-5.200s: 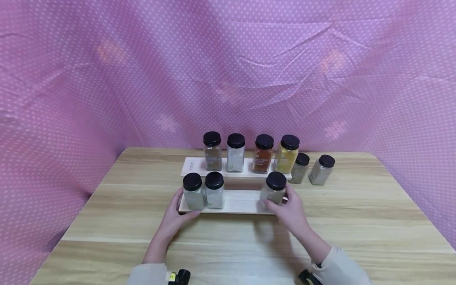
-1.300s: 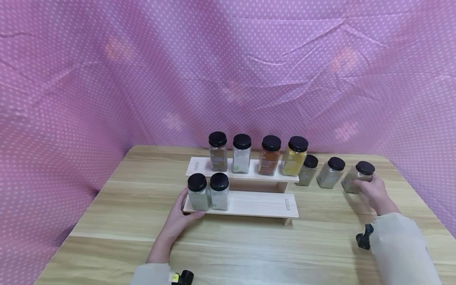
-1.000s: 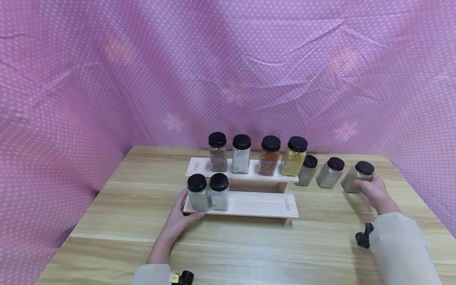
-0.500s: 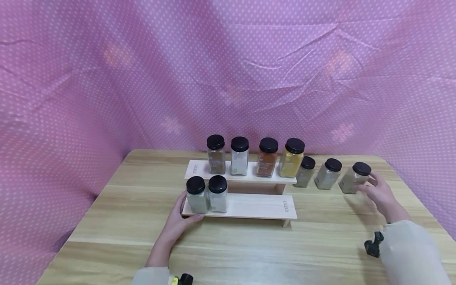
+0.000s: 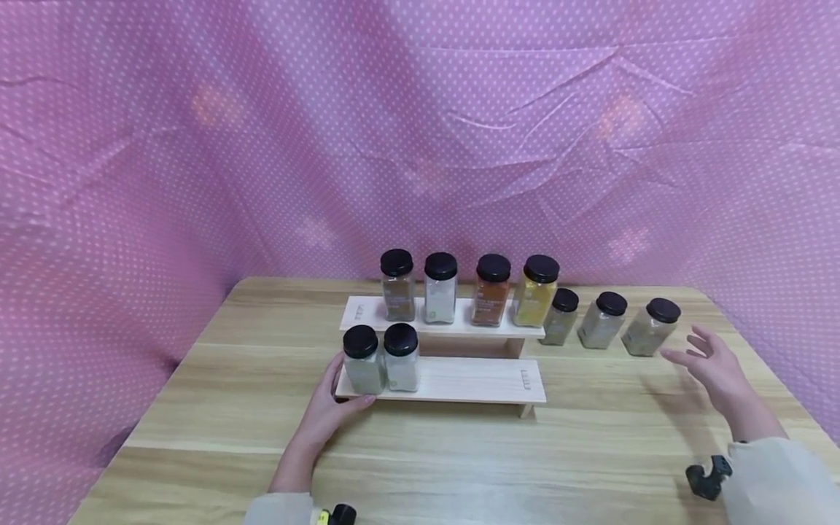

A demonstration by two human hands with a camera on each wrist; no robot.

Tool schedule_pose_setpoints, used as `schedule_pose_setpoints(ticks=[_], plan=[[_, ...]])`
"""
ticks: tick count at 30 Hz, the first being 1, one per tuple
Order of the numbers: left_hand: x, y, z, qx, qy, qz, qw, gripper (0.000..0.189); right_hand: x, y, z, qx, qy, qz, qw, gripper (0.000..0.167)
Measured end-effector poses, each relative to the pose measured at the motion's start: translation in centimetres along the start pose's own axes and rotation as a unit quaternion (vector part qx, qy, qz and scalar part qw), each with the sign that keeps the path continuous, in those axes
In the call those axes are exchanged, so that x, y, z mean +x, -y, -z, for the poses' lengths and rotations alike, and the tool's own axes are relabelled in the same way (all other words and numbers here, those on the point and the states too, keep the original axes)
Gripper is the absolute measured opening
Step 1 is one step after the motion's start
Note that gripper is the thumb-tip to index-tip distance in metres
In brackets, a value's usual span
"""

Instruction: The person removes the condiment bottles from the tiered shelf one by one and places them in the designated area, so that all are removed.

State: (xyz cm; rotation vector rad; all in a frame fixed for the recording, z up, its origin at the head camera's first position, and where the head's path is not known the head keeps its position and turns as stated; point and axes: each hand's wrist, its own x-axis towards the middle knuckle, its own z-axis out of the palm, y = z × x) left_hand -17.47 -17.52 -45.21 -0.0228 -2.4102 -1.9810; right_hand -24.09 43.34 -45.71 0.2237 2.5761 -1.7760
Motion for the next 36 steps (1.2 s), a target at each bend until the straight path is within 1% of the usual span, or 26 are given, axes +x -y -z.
schedule_pose_setpoints(ticks=[3, 7, 11, 13, 16, 21, 23, 25, 27, 29, 31, 36], plan=[[0.0, -0.1, 0.0, -0.002, 0.002, -0.002, 1.0, 0.092, -0.5, -0.1, 0.0, 0.001, -0.009, 0.005, 0.9999, 0.103], [0.0, -0.1, 0.0, -0.005, 0.006, -0.007, 0.9999, 0.09, -1.3, 0.1, -0.2, 0.001, -0.014, 0.018, 0.9997, 0.099], [-0.1, -0.2, -0.1, -0.002, 0.005, -0.007, 1.0, 0.09, -2.6, 1.0, -1.0, -0.033, -0.012, 0.02, 0.9992, 0.092], [-0.2, -0.3, -0.1, 0.0, 0.003, -0.006, 1.0, 0.09, -3.3, 1.4, -1.6, -0.067, -0.018, 0.02, 0.9974, 0.088], [-0.2, -0.3, -0.1, 0.006, -0.001, -0.003, 1.0, 0.091, -4.8, 2.7, -2.7, -0.076, -0.014, 0.026, 0.9967, 0.083], [-0.2, -0.2, 0.0, 0.006, 0.003, -0.005, 1.0, 0.091, -7.1, 5.7, -5.0, -0.07, -0.009, 0.028, 0.9971, 0.079], [-0.1, -0.2, 0.0, 0.004, 0.005, -0.004, 1.0, 0.091, -8.1, 7.2, -5.9, -0.052, 0.002, 0.037, 0.998, 0.078], [-0.1, -0.2, 0.1, 0.002, 0.006, -0.003, 1.0, 0.091, -8.8, 8.3, -6.7, -0.067, 0.001, 0.047, 0.9966, 0.076], [-0.1, -0.2, 0.1, -0.001, 0.006, -0.001, 1.0, 0.091, -9.5, 9.2, -7.4, -0.064, 0.014, 0.067, 0.9956, 0.074], [-0.1, -0.2, 0.1, -0.005, 0.007, -0.001, 1.0, 0.091, -10.1, 9.9, -8.1, -0.075, 0.013, 0.079, 0.994, 0.071], [-0.1, -0.2, 0.1, -0.004, 0.008, 0.001, 1.0, 0.092, -10.5, 10.4, -8.7, -0.072, 0.012, 0.091, 0.9931, 0.068], [-0.1, -0.2, 0.0, -0.007, 0.009, 0.001, 0.9999, 0.092, -10.9, 10.9, -10.6, -0.036, 0.016, 0.11, 0.9932, 0.065]])
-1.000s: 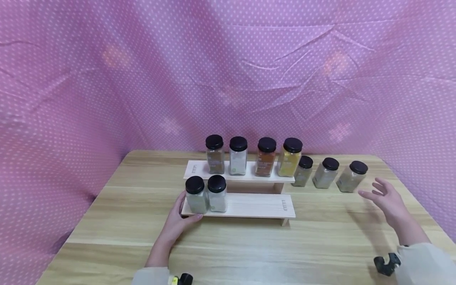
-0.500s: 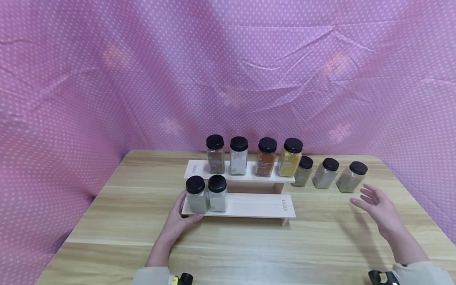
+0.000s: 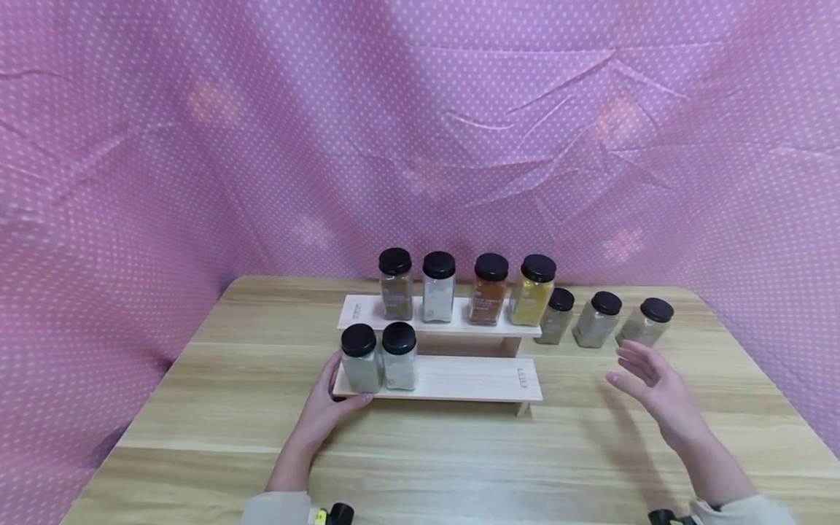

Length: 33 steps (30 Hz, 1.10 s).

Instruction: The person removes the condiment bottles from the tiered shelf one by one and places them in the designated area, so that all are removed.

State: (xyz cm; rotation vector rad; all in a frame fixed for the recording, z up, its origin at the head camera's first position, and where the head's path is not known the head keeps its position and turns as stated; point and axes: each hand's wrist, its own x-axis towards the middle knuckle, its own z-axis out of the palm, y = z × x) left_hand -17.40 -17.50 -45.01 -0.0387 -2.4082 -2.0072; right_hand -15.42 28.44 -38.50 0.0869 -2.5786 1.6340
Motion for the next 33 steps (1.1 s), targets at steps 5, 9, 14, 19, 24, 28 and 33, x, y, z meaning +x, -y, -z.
schedule_pose_setpoints(ticks=[5, 9, 14, 19, 24, 28, 33], plan=[[-0.1, 0.1, 0.0, -0.004, -0.002, -0.007, 1.0, 0.091, 0.1, 0.6, -2.4, 0.069, 0.014, 0.041, 0.9967, 0.061], [-0.1, 0.1, 0.0, -0.013, -0.001, -0.008, 0.9999, 0.09, -0.3, 2.6, -4.1, 0.056, 0.028, 0.048, 0.9969, 0.062], [-0.1, 0.1, 0.1, -0.02, -0.002, -0.008, 0.9998, 0.091, -0.2, 3.6, -6.2, 0.081, 0.05, 0.058, 0.9938, 0.058], [-0.2, 0.1, 0.1, -0.016, -0.001, -0.007, 0.9998, 0.091, 0.0, 4.1, -8.4, 0.11, 0.068, 0.058, 0.9899, 0.055], [-0.2, 0.1, 0.0, -0.022, -0.001, -0.009, 0.9997, 0.091, 0.2, 4.7, -10.6, 0.143, 0.084, 0.071, 0.9835, 0.055], [-0.1, 0.0, 0.0, -0.03, -0.001, -0.011, 0.9995, 0.091, 0.3, 5.2, -12.3, 0.164, 0.095, 0.068, 0.9795, 0.055], [-0.1, 0.0, 0.0, -0.033, -0.002, -0.012, 0.9994, 0.09, 0.5, 5.8, -14.4, 0.194, 0.106, 0.058, 0.9736, 0.055]])
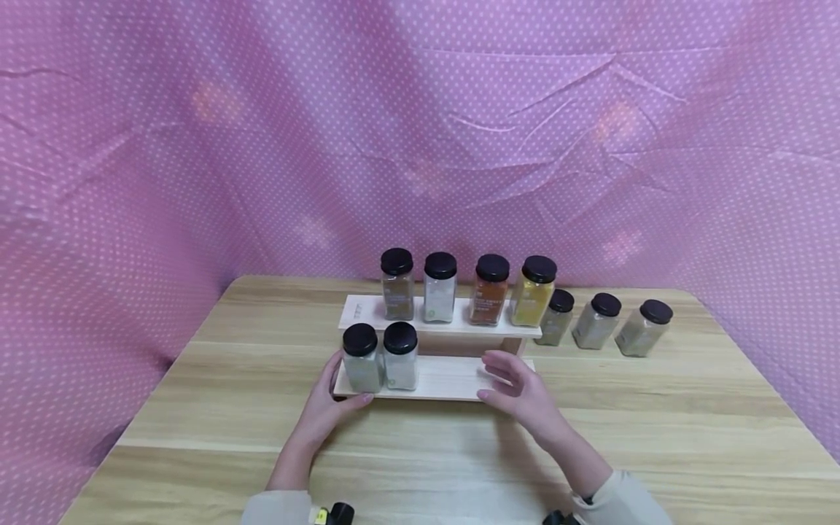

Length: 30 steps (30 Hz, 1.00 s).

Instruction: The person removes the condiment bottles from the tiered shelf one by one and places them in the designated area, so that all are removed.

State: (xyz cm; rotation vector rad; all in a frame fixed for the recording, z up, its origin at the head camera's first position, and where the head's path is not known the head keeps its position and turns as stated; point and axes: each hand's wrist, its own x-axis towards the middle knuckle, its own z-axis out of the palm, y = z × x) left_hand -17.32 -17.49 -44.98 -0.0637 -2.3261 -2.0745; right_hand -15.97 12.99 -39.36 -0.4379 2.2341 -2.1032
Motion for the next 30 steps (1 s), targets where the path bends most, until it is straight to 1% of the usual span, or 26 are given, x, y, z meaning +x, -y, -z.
schedule_pose_setpoints(ticks=[6, 11, 15, 18, 20, 23, 27, 30], plan=[[0.1, 0.2, 0.1, 0.004, 0.0, 0.0, 1.0, 0.089, 0.7, -0.3, -2.6, -0.003, -0.001, 0.008, 1.0, 0.057], [0.0, 0.1, 0.0, 0.007, 0.001, 0.006, 1.0, 0.091, 1.4, -0.4, -4.8, -0.016, -0.013, 0.022, 0.9996, 0.056], [0.0, 0.2, 0.0, 0.009, 0.002, 0.007, 0.9999, 0.091, 1.9, -0.6, -6.4, -0.032, -0.021, 0.05, 0.998, 0.057], [0.1, 0.2, 0.0, 0.012, 0.003, 0.003, 0.9999, 0.09, 2.3, -0.8, -7.5, -0.034, -0.024, 0.076, 0.9963, 0.059], [0.1, 0.3, 0.0, 0.013, 0.003, 0.0, 0.9999, 0.09, 2.6, -0.9, -8.2, -0.036, -0.03, 0.084, 0.9954, 0.061], [0.2, 0.4, 0.0, 0.016, 0.0, -0.003, 0.9999, 0.091, 2.9, -0.9, -9.1, -0.043, -0.044, 0.082, 0.9948, 0.064], [0.3, 0.5, 0.0, 0.016, -0.004, -0.003, 0.9999, 0.092, 3.2, -0.9, -10.2, -0.064, -0.066, 0.066, 0.9936, 0.065], [0.3, 0.5, 0.0, 0.014, -0.004, -0.003, 0.9999, 0.092, 3.3, -1.0, -10.9, -0.07, -0.08, 0.069, 0.992, 0.063]])
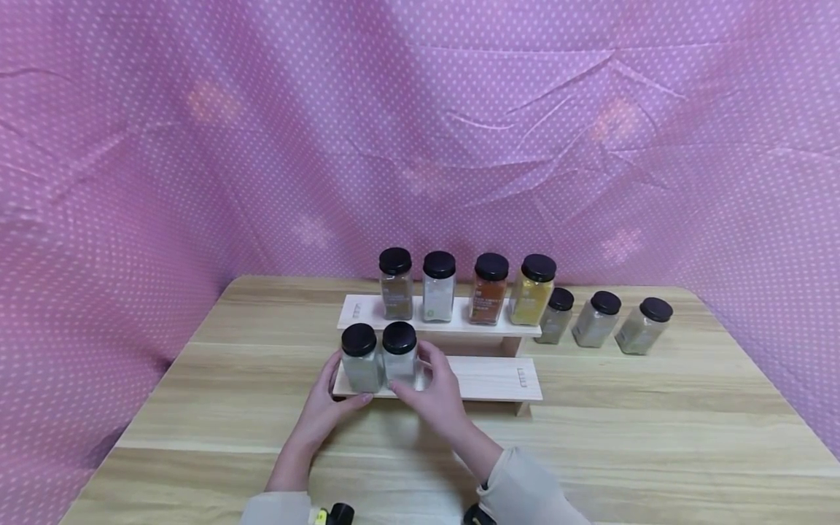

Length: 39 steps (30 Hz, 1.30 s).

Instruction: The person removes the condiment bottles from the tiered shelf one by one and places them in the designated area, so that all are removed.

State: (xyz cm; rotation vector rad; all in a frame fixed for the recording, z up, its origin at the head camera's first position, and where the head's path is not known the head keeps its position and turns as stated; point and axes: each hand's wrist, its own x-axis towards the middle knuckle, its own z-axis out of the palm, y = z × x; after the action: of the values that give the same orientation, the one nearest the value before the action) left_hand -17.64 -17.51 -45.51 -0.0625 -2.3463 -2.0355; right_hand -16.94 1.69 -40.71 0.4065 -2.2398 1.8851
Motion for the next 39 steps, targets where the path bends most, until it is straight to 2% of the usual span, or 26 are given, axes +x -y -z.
schedule_pose_setpoints(ticks=[5, 6, 11, 13, 21, 29, 39], plan=[[-0.1, -0.3, 0.0, -0.002, 0.001, 0.006, 1.0, 0.091, 0.0, -0.3, -0.9, -0.007, -0.03, 0.019, 0.9993, 0.06], [-0.2, -0.7, -0.1, -0.003, 0.001, 0.01, 0.9999, 0.091, 0.0, -0.3, -1.1, -0.007, -0.034, 0.016, 0.9993, 0.059], [-0.2, -0.8, 0.0, -0.004, 0.003, 0.016, 0.9999, 0.092, 0.1, -0.1, -1.7, -0.018, -0.053, -0.001, 0.9984, 0.059], [-0.1, -0.3, 0.0, -0.001, 0.004, 0.01, 0.9999, 0.092, 0.2, -0.1, -1.9, -0.026, -0.061, -0.004, 0.9978, 0.059], [-0.1, -0.3, 0.0, 0.008, 0.005, 0.007, 0.9999, 0.091, 0.4, 0.2, -2.5, -0.067, -0.096, -0.012, 0.9931, 0.058], [-0.1, -0.3, 0.0, 0.014, -0.001, 0.005, 0.9999, 0.091, 0.4, 0.4, -2.6, -0.089, -0.106, -0.017, 0.9902, 0.056], [-0.1, -0.3, 0.1, 0.025, 0.001, 0.004, 0.9997, 0.091, 0.2, 0.5, -1.9, -0.06, -0.108, -0.006, 0.9923, 0.051]])
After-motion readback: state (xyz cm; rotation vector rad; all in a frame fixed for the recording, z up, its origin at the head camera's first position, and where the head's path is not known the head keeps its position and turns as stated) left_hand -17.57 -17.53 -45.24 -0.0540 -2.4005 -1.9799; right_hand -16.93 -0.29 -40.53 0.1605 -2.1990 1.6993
